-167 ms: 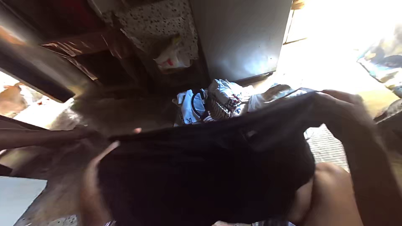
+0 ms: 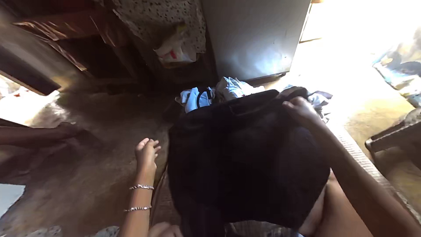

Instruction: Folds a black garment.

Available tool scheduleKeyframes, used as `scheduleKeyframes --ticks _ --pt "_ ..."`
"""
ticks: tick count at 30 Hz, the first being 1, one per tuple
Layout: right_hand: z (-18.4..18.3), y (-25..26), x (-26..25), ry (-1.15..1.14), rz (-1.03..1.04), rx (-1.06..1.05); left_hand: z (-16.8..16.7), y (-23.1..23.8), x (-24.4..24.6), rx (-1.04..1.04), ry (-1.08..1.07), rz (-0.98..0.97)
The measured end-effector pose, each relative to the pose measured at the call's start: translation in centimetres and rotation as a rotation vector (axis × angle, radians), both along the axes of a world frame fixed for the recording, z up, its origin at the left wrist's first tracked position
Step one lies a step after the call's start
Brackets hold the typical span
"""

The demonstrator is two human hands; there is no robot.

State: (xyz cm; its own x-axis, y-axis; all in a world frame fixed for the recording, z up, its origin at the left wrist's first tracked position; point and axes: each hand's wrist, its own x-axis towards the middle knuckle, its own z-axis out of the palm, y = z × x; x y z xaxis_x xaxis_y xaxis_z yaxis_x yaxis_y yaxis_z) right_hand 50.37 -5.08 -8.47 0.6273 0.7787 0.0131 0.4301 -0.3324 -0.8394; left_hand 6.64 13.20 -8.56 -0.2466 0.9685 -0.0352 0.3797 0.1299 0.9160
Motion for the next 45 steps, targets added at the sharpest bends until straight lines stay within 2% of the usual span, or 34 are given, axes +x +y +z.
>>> scheduleKeyframes --ticks 3,5,7,8,9,11,14,17,20,22,24,27,30,34,36,37,38,39,40,41,42,45 --pt "-4.8 -2.3 -3.1 -0.116 0.308 -0.301 -4.5 -3.6 -1.8 0.034 0.222 -0.465" --pt "-8.6 -6.0 -6.8 -0.07 0.507 -0.509 -6.8 -7.4 -2.5 -0.158 0.371 -0.781" --pt "-11.4 -9.4 -11.1 -0.047 0.584 -0.804 -9.2 -11.4 -2.9 -0.452 0.632 -0.967" --pt "-12.3 -10.7 -13.0 -0.084 0.62 -0.925 -10.9 -13.2 -3.0 -0.542 0.776 -1.009" --pt "-14.5 -11.7 -13.8 -0.166 0.669 -0.958 -12.4 -14.6 -2.9 -0.61 0.908 -1.019" --pt "-17.7 -12.2 -13.6 -0.324 0.694 -0.921 -13.7 -15.8 -1.8 -0.64 1.106 -0.968" --pt "-17.7 -10.7 -11.1 -0.34 0.628 -0.914 -13.5 -15.4 -1.1 -0.693 1.208 -1.011" --pt "-16.2 -11.1 -8.5 -0.331 0.571 -1.01 -12.6 -13.7 -2.6 -0.633 1.197 -1.061" --pt "-15.2 -14.5 -6.8 -0.357 0.49 -0.793 -11.8 -13.4 -4.7 -0.482 1.194 -1.064" --pt "-16.0 -16.1 -6.4 -0.409 0.449 -0.592 -12.8 -12.8 -4.7 -0.308 1.196 -1.133" --pt "-16.2 -16.2 -6.5 -0.394 0.436 -0.536 -14.3 -11.0 -3.8 -0.166 1.169 -1.248" --pt "-14.9 -17.3 -5.2 -0.411 0.421 -0.335 -14.1 -8.9 -3.2 -0.181 0.872 -1.293" --pt "-12.3 -20.1 -2.7 -0.447 0.441 -0.048 -9.5 -9.8 -5.3 -0.21 0.569 -1.174" --pt "-7.9 -23.0 1.6 -0.048 0.569 -0.101 -4.5 -12.1 -8.3 -0.278 0.156 -1.243" --pt "-8.7 -21.4 5.7 0.177 0.676 -0.01 -3.7 -11.0 -7.5 -0.327 -0.173 -1.294" --pt "-9.8 -19.6 7.4 0.321 0.688 0.069 -3.6 -10.2 -6.1 -0.324 -0.313 -1.227" --pt "-11.3 -17.5 8.2 0.484 0.605 0.156 -3.8 -9.6 -4.2 -0.308 -0.425 -1.055" --pt "-12.8 -15.1 8.0 0.673 0.411 0.239 -4.4 -8.8 -1.9 -0.311 -0.507 -0.798" --pt "-13.9 -12.8 7.5 0.821 0.143 0.243 -5.3 -7.7 0.0 -0.362 -0.532 -0.569" --pt "-15.0 -10.9 7.4 0.915 -0.045 0.124 -6.9 -6.0 1.0 -0.476 -0.512 -0.461" --pt "-16.2 -9.4 7.4 0.925 -0.125 -0.063 -8.9 -4.6 0.9 -0.597 -0.416 -0.44" --pt "-18.2 -8.3 7.6 0.804 0.133 -0.52 -13.4 -3.2 -1.4 -0.901 -0.043 -0.492"
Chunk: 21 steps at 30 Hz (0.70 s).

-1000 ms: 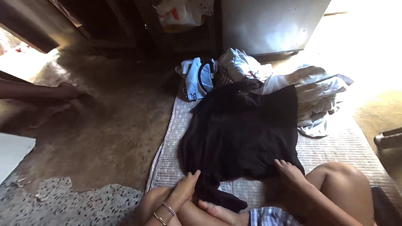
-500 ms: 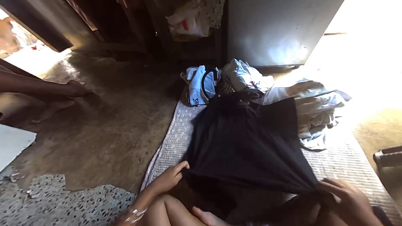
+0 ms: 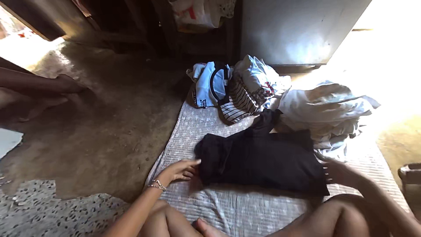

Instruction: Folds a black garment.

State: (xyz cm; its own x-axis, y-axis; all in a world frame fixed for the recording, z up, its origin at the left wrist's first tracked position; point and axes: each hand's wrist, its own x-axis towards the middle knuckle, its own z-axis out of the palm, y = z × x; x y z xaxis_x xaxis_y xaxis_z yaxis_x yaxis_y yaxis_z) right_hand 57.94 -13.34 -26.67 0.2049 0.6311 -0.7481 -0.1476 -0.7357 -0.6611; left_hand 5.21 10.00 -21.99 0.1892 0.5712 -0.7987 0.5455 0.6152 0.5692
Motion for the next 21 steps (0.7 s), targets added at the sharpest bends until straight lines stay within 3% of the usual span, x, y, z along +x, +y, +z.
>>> scheduleKeyframes --ticks 2,4,6,8,12,17,19,21 --pt "-0.5 -0.5 -0.4 -0.041 0.185 -0.071 -1.1 -1.0 -0.9 -0.046 0.051 0.013" --pt "-0.7 -0.7 -0.7 -0.052 0.236 -0.085 -1.1 -1.8 -1.3 -0.089 0.014 0.116" --pt "-0.7 -0.8 -1.0 -0.007 0.145 0.028 -0.9 -2.4 -0.1 -0.042 0.02 0.235" --pt "0.0 -0.9 -2.1 0.045 0.023 0.146 -1.0 -3.1 1.9 0.147 0.088 0.289" --pt "1.0 -2.9 -4.1 0.056 -0.181 0.298 -1.8 -2.0 4.2 0.454 0.236 0.191" --pt "5.0 -8.5 -2.0 0.016 -0.233 0.467 6.2 -2.6 1.3 0.359 0.245 -0.16" --pt "6.5 -9.7 -2.4 -0.006 -0.256 0.447 9.7 -3.3 -0.3 0.27 0.023 -0.109" --pt "6.7 -9.9 -2.9 -0.042 -0.266 0.418 11.3 -3.8 -1.7 0.212 -0.247 0.092"
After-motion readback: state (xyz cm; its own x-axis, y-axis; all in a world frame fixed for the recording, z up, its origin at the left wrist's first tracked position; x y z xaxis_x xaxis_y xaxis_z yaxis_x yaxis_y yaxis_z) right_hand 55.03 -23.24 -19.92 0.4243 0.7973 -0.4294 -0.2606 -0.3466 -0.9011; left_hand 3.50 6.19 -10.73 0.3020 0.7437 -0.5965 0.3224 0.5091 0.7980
